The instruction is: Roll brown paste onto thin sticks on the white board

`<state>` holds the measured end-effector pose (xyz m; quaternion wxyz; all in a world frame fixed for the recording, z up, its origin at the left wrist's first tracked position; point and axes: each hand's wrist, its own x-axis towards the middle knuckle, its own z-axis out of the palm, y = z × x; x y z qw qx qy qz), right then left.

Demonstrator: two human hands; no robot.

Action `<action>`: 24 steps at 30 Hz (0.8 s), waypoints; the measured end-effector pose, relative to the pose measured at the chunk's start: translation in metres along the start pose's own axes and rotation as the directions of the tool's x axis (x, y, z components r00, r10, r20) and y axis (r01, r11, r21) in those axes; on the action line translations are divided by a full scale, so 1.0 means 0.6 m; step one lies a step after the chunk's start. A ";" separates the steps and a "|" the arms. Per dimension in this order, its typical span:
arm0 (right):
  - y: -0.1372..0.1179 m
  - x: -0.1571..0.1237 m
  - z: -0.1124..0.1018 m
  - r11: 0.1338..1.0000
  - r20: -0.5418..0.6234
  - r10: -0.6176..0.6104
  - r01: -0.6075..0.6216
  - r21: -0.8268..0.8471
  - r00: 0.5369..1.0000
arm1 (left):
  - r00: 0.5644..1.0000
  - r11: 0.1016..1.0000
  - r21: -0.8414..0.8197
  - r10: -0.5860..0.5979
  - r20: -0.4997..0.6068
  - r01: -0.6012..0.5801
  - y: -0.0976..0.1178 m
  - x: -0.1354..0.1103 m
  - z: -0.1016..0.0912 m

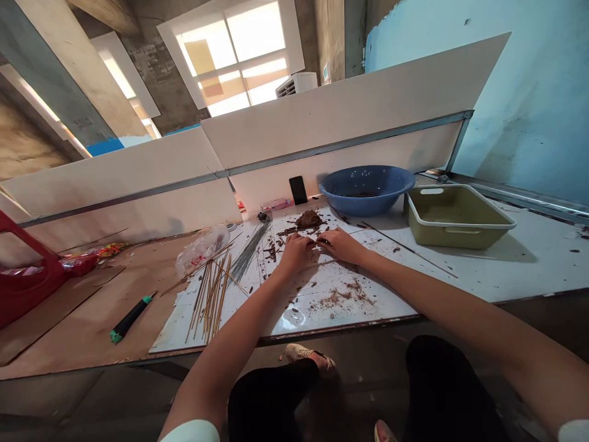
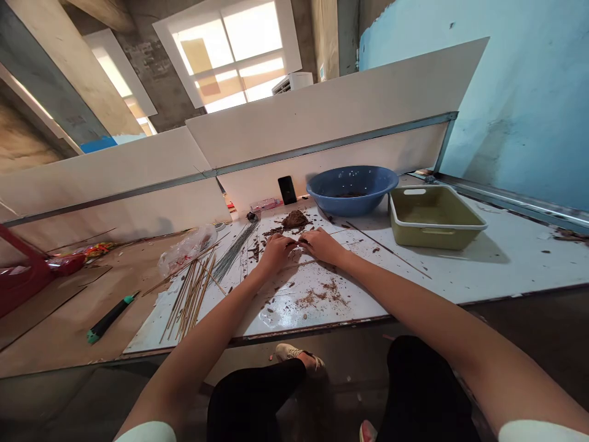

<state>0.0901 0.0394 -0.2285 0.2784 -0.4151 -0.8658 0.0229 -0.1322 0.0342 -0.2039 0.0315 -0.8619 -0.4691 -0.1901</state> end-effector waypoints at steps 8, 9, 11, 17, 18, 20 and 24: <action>-0.007 -0.002 -0.004 0.998 -0.013 0.057 -0.057 0.022 0.998 | 0.999 1.000 0.022 -0.021 -0.046 0.022 -0.001 -0.003 -0.006; -0.007 -0.002 -0.005 0.998 -0.014 0.056 -0.056 0.018 0.998 | 0.998 1.000 0.020 -0.021 -0.057 0.022 -0.001 -0.003 -0.007; -0.006 -0.002 -0.006 0.998 -0.028 0.054 -0.053 0.016 0.998 | 0.996 1.000 0.011 -0.021 -0.088 0.022 -0.001 -0.004 -0.009; -0.004 -0.003 -0.006 0.999 -0.027 0.052 -0.052 -0.006 0.998 | 0.993 0.999 0.008 -0.041 -0.111 0.043 -0.004 -0.003 -0.007; -0.003 -0.003 -0.005 0.999 -0.026 0.049 -0.048 0.003 0.998 | 0.993 0.999 0.000 -0.039 -0.108 0.039 -0.004 -0.003 -0.005; -0.001 -0.002 -0.003 0.999 -0.040 0.034 -0.032 0.036 0.999 | 0.994 0.999 -0.019 -0.029 -0.107 0.027 -0.004 -0.002 -0.001; 0.005 -0.003 0.000 0.996 -0.066 0.020 -0.014 0.087 0.998 | 0.994 1.000 -0.019 -0.009 -0.108 0.007 0.003 -0.004 0.005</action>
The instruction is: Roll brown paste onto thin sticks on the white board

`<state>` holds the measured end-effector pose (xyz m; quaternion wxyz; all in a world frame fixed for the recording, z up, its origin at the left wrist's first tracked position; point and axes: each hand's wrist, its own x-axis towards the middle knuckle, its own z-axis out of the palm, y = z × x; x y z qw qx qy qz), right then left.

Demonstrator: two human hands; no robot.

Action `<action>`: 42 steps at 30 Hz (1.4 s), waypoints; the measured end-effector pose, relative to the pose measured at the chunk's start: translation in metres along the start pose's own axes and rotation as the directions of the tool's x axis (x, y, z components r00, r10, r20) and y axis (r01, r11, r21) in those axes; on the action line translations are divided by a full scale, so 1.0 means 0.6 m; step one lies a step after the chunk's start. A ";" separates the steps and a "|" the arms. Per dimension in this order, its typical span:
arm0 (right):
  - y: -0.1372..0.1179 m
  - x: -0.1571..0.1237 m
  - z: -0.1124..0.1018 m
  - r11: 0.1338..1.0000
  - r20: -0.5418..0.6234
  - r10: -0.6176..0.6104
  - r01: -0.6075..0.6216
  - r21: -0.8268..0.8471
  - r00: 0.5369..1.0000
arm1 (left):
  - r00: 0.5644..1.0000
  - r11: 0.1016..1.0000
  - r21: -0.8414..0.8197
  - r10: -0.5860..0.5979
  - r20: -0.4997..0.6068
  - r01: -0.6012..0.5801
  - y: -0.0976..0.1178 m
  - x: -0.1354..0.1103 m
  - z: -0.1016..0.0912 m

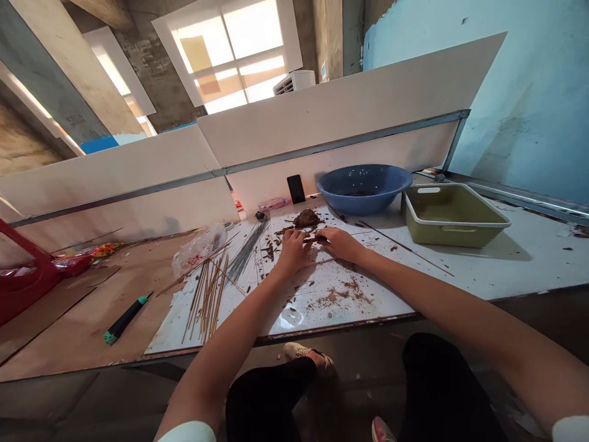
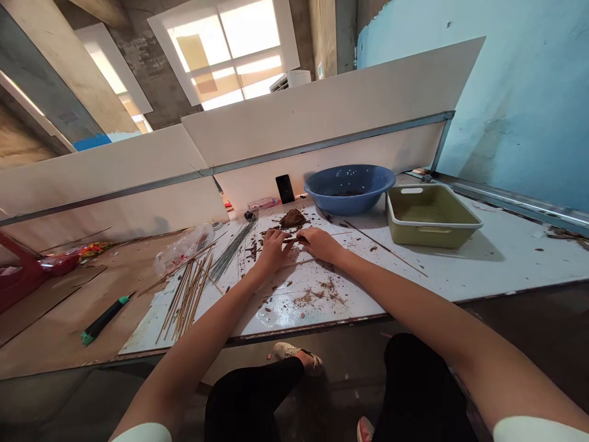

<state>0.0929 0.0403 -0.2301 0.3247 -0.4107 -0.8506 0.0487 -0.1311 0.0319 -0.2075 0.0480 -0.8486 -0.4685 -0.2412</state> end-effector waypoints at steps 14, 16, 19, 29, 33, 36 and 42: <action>-0.005 0.002 0.003 0.996 0.067 -0.049 0.055 -0.077 0.997 | 0.999 0.999 0.053 0.010 0.046 -0.012 0.003 0.001 0.004; -0.005 0.002 0.004 0.996 0.015 -0.072 0.073 -0.059 0.997 | 1.000 1.000 0.022 0.013 0.001 -0.013 0.001 0.002 0.007; -0.008 0.000 0.005 0.997 -0.061 -0.080 0.079 -0.018 0.995 | 0.996 1.000 -0.011 0.026 -0.089 -0.027 -0.004 0.002 0.009; -0.003 0.002 0.005 1.000 -0.075 -0.023 0.022 -0.015 0.997 | 0.991 1.000 -0.029 0.001 -0.137 -0.005 -0.013 0.003 0.016; -0.003 0.002 0.006 1.000 -0.062 -0.020 0.019 -0.014 0.998 | 0.990 1.000 -0.016 0.003 -0.143 -0.006 -0.018 0.004 0.017; -0.001 0.000 0.008 1.000 -0.077 -0.027 0.026 -0.006 0.997 | 0.990 0.999 -0.044 0.008 -0.139 -0.014 -0.022 0.006 0.019; 0.007 -0.004 0.004 1.000 -0.085 -0.025 0.026 0.012 0.996 | 0.996 0.996 -0.080 0.027 -0.088 -0.034 -0.021 0.006 0.023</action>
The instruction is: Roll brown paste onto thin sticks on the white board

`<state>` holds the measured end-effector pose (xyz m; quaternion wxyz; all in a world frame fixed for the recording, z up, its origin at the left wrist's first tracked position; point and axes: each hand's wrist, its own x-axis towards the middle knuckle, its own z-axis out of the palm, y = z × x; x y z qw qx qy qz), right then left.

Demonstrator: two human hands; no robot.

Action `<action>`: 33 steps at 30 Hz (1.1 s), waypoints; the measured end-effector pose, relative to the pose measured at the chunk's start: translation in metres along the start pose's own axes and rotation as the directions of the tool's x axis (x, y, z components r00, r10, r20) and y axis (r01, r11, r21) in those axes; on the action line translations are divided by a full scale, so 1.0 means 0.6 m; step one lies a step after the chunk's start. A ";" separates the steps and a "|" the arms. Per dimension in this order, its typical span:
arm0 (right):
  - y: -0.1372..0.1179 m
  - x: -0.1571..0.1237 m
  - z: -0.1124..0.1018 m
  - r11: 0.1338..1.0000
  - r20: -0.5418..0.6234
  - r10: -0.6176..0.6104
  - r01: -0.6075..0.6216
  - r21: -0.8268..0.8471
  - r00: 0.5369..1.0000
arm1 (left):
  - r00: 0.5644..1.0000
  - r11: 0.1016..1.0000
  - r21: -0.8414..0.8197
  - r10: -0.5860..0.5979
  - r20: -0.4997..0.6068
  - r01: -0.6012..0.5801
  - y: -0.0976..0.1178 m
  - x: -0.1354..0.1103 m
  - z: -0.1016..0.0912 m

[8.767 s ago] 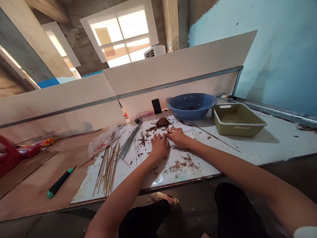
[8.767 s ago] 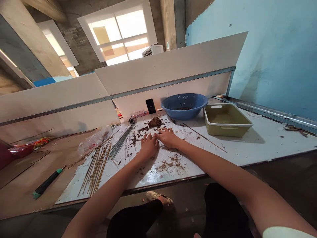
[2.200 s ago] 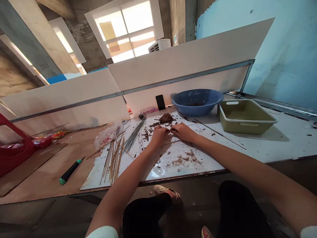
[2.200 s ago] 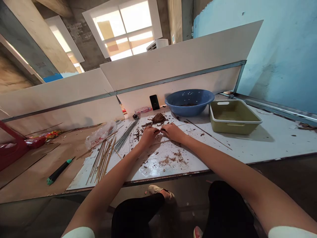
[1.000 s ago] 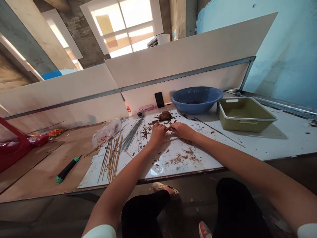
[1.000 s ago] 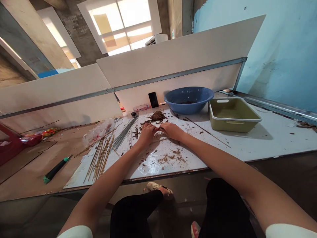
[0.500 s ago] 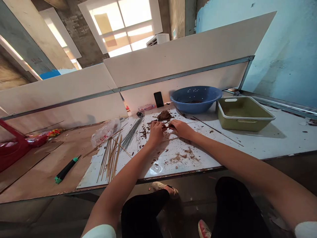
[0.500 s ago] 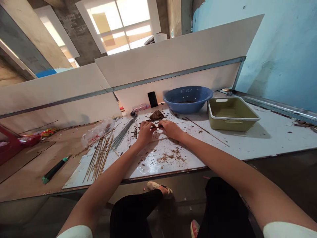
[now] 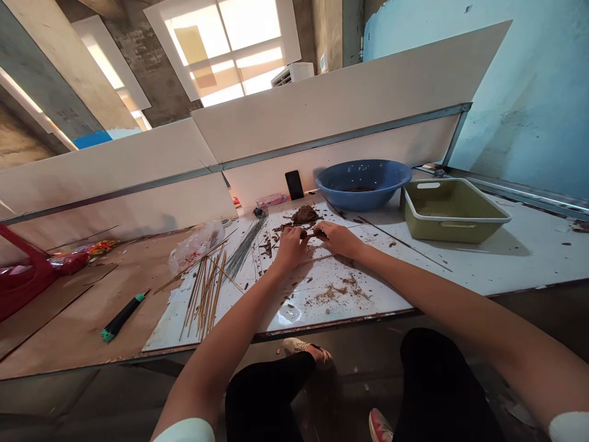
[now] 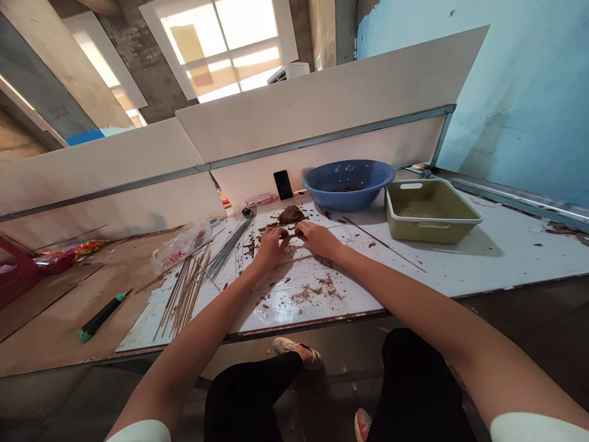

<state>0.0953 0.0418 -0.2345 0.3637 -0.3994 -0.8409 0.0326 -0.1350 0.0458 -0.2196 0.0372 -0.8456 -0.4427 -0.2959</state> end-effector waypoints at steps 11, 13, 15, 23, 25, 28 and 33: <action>-0.003 0.006 0.002 0.995 0.059 -0.078 0.082 -0.059 0.995 | 0.995 0.994 0.058 0.095 0.023 -0.096 0.002 -0.001 -0.002; -0.002 0.006 0.001 0.996 0.060 -0.069 0.072 -0.054 0.996 | 0.995 0.994 0.052 0.098 0.022 -0.099 0.003 -0.001 -0.001; -0.002 0.004 0.000 0.998 0.052 -0.053 0.055 -0.040 0.997 | 0.995 0.995 0.038 0.096 0.010 -0.096 0.005 -0.001 -0.002; -0.010 0.002 -0.001 0.999 0.033 -0.026 0.028 -0.035 0.999 | 0.996 0.995 0.043 0.089 0.007 -0.089 0.007 -0.001 -0.012; -0.012 0.003 0.001 0.999 0.039 -0.028 0.029 -0.041 0.999 | 0.997 0.996 0.049 0.074 0.007 -0.075 0.009 -0.001 -0.011; -0.013 0.004 0.002 0.999 0.024 -0.021 0.022 -0.030 0.999 | 0.999 0.998 0.042 0.049 -0.007 -0.049 0.010 -0.001 -0.008; -0.013 0.003 0.002 1.000 0.021 -0.013 0.014 -0.018 1.000 | 1.000 0.999 0.046 0.016 -0.006 -0.016 0.009 -0.001 -0.006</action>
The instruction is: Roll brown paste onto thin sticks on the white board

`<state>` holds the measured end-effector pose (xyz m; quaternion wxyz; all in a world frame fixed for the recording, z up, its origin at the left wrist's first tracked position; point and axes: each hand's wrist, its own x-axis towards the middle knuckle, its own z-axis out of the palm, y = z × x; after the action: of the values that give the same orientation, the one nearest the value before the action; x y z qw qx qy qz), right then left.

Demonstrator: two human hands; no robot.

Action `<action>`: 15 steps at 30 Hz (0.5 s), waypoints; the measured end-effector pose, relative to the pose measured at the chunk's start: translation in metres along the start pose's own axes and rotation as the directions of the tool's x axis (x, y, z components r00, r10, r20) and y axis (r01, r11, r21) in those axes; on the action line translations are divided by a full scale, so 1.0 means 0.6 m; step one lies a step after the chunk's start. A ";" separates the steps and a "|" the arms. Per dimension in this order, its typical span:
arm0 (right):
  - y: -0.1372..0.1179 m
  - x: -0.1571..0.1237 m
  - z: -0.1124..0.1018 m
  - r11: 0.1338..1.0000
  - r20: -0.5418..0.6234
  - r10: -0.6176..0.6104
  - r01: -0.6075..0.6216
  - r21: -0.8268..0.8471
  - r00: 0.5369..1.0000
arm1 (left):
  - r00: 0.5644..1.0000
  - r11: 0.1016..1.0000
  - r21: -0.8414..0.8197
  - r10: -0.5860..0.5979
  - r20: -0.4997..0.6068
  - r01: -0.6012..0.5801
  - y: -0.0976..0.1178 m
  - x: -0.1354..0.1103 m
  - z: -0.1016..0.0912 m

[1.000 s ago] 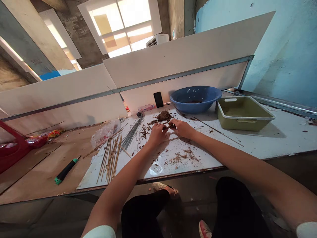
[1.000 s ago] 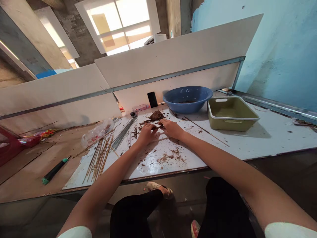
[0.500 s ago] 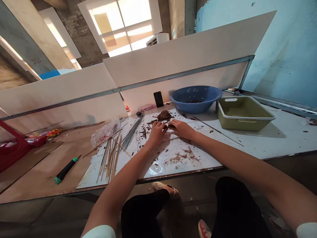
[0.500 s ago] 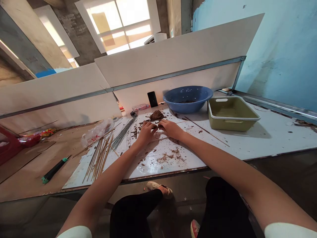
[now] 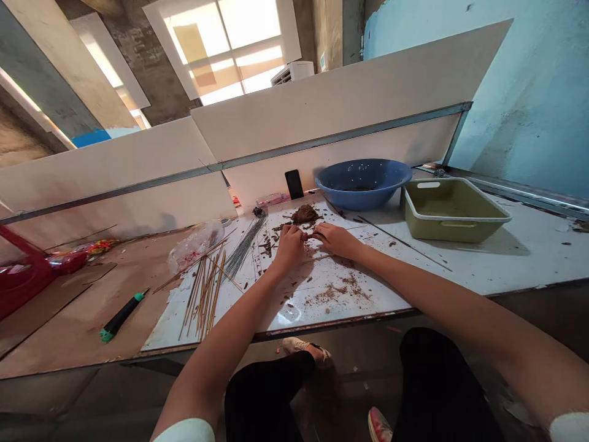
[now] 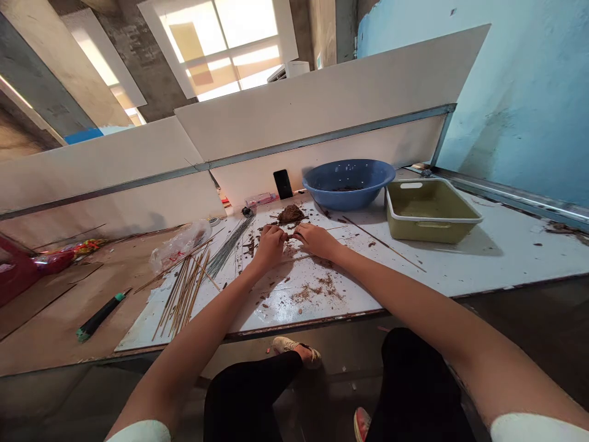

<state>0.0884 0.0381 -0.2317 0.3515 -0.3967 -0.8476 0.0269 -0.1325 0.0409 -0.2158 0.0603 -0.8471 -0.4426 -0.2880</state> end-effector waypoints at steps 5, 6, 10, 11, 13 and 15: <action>0.003 -0.001 0.000 1.000 0.001 0.012 -0.012 0.000 1.000 | 1.000 1.000 -0.004 -0.006 -0.024 0.006 -0.001 0.000 0.003; 0.002 -0.001 -0.001 1.000 -0.001 0.011 -0.011 -0.001 1.000 | 1.000 1.000 -0.005 -0.009 -0.026 0.009 -0.001 0.000 0.003; -0.001 -0.001 -0.001 1.000 0.005 0.027 -0.027 -0.011 1.000 | 0.999 1.000 -0.009 -0.026 -0.038 0.025 -0.002 -0.002 0.001; -0.002 -0.001 -0.002 0.999 0.005 0.031 -0.031 -0.012 1.000 | 0.999 1.000 -0.011 -0.029 -0.044 0.028 -0.001 -0.002 0.000; -0.003 -0.001 -0.002 0.999 -0.003 0.032 -0.032 -0.009 0.999 | 0.998 0.999 -0.012 -0.032 -0.059 0.031 -0.001 -0.003 -0.001; -0.004 -0.001 -0.003 1.000 -0.015 0.027 -0.027 -0.007 1.000 | 0.997 0.999 -0.004 -0.034 -0.072 0.034 0.000 -0.003 0.000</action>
<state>0.0885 0.0359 -0.2297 0.3561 -0.4095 -0.8396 0.0256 -0.1334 0.0398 -0.2166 0.0699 -0.8285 -0.4541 -0.3200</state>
